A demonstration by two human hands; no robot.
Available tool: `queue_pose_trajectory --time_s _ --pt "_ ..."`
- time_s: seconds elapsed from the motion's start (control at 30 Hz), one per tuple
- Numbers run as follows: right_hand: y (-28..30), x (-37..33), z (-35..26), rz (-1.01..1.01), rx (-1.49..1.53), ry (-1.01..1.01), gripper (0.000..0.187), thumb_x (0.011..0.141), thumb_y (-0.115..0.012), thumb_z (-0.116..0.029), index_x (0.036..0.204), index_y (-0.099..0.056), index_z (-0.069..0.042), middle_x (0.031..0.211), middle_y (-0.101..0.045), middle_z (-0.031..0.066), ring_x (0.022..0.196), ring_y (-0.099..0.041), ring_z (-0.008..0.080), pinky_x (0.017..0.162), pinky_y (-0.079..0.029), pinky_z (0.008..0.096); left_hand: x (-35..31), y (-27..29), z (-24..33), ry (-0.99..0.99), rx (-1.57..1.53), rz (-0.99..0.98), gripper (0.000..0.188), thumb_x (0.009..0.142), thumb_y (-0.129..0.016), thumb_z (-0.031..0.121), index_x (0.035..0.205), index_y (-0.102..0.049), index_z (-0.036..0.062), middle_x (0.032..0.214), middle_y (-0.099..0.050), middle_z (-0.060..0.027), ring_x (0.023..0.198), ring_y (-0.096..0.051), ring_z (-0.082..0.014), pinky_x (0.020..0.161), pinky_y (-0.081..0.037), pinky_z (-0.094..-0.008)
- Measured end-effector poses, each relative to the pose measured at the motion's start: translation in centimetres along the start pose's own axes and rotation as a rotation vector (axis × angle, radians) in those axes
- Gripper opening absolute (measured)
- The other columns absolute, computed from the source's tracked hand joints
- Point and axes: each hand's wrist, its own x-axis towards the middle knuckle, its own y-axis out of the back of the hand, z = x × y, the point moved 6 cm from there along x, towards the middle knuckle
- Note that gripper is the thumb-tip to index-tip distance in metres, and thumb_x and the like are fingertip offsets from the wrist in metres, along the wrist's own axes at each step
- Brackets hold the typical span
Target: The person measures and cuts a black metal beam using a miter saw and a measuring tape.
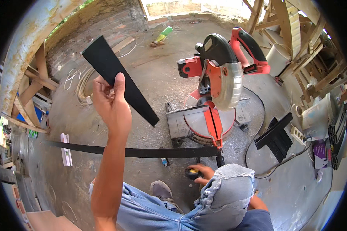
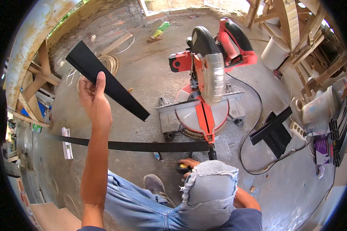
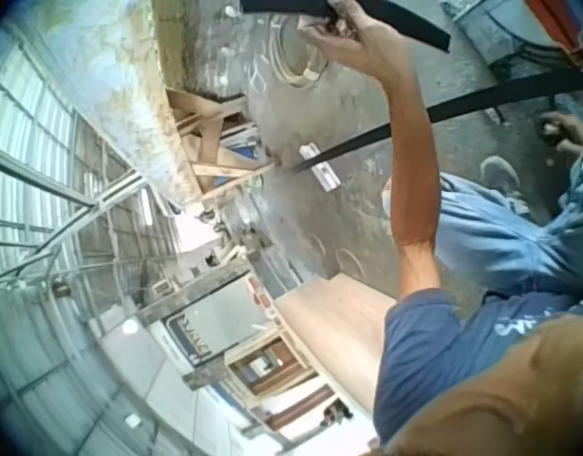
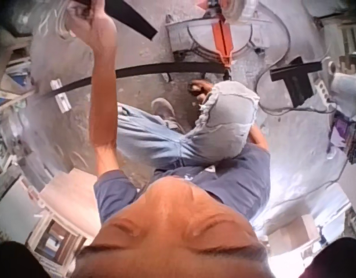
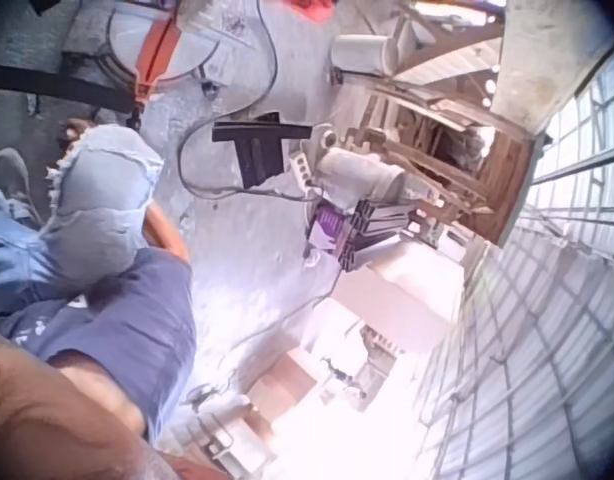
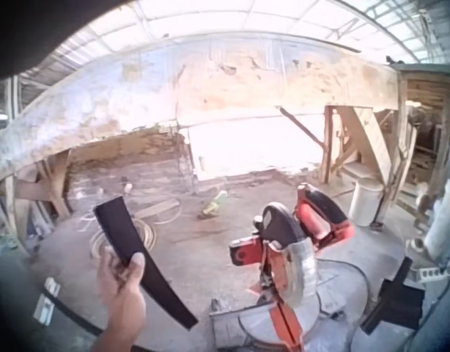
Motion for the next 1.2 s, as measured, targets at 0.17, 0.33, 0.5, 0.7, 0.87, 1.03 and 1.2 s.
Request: queue_pose_trajectory --time_s 0.17,0.33,0.5,0.7,0.87,1.03,1.2 --pt "6.7 0.2 -1.8 0.209 0.513 -0.046 0.069 0.073 -0.065 -0.031 0.135 -0.058 -0.002 0.115 -0.064 0.0093 0.105 -0.058 0.0165 0.093 -0.044 0.0317 -1.0 0.5 3.7 -0.18 -0.035 -0.023 0.014 0.101 -0.059 0.015 0.107 -0.051 0.0054 0.092 -0.066 -0.0037 0.081 -0.061 -0.0091 0.076 -0.045 -0.0222" --pt "14.1 1.4 -14.6 0.34 0.452 0.031 0.055 0.084 -0.067 -0.035 0.127 -0.063 -0.001 0.105 -0.066 0.0067 0.088 -0.061 0.0119 0.079 -0.048 0.0271 -0.8 2.4 3.9 -0.222 -0.051 -0.05 0.017 0.103 -0.055 0.013 0.111 -0.043 0.0045 0.087 -0.07 -0.013 0.084 -0.071 -0.0177 0.079 -0.051 -0.0248" --pt "17.9 3.5 -26.5 0.288 0.104 0.187 0.053 0.089 -0.071 -0.033 0.129 -0.061 0.001 0.106 -0.064 0.0052 0.092 -0.059 0.0104 0.081 -0.046 0.0248 0.3 2.2 2.8 -0.258 -0.209 -0.054 0.015 0.103 -0.054 0.013 0.109 -0.042 0.0052 0.081 -0.067 -0.0106 0.071 -0.065 -0.0147 0.069 -0.049 -0.0252" --pt "15.9 9.7 -34.9 0.275 -0.024 0.263 0.051 0.092 -0.062 -0.019 0.138 -0.051 0.0 0.107 -0.058 0.0059 0.099 -0.054 0.0116 0.089 -0.044 0.0272 0.8 3.3 2.1 -0.119 -0.276 0.005 0.012 0.098 -0.063 0.011 0.103 -0.059 0.0007 0.083 -0.066 -0.0052 0.066 -0.059 -0.0103 0.062 -0.046 -0.0241" --pt "13.2 15.6 -35.3 0.418 -0.151 0.392 0.047 0.086 -0.068 -0.015 0.128 -0.053 0.002 0.094 -0.061 0.0116 0.087 -0.059 0.0165 0.079 -0.049 0.0316 0.9 2.5 0.2 0.154 -0.399 -0.152 0.016 0.092 -0.074 0.018 0.093 -0.072 0.0018 0.08 -0.066 0.0013 0.067 -0.056 -0.0055 0.06 -0.044 -0.0225" --pt "11.4 19.0 -35.7 0.475 -0.453 0.629 0.066 0.082 -0.08 -0.03 0.129 -0.044 -0.001 0.095 -0.064 0.021 0.086 -0.066 0.0329 0.079 -0.051 0.0408 0.9 2.1 0.0 0.275 -0.502 -0.172 0.017 0.09 -0.076 0.018 0.086 -0.07 0.002 0.074 -0.064 0.0025 0.067 -0.056 -0.0046 0.061 -0.043 -0.022" --pt "10.3 20.0 -35.1 0.378 -0.555 0.578 0.068 0.085 -0.078 -0.033 0.134 -0.041 -0.003 0.107 -0.061 0.0244 0.097 -0.064 0.0369 0.085 -0.05 0.043 2.0 4.2 -1.8 0.318 -0.465 -0.134 0.015 0.088 -0.078 0.014 0.086 -0.067 0.0028 0.076 -0.064 0.0002 0.068 -0.059 -0.009 0.064 -0.046 -0.0246"
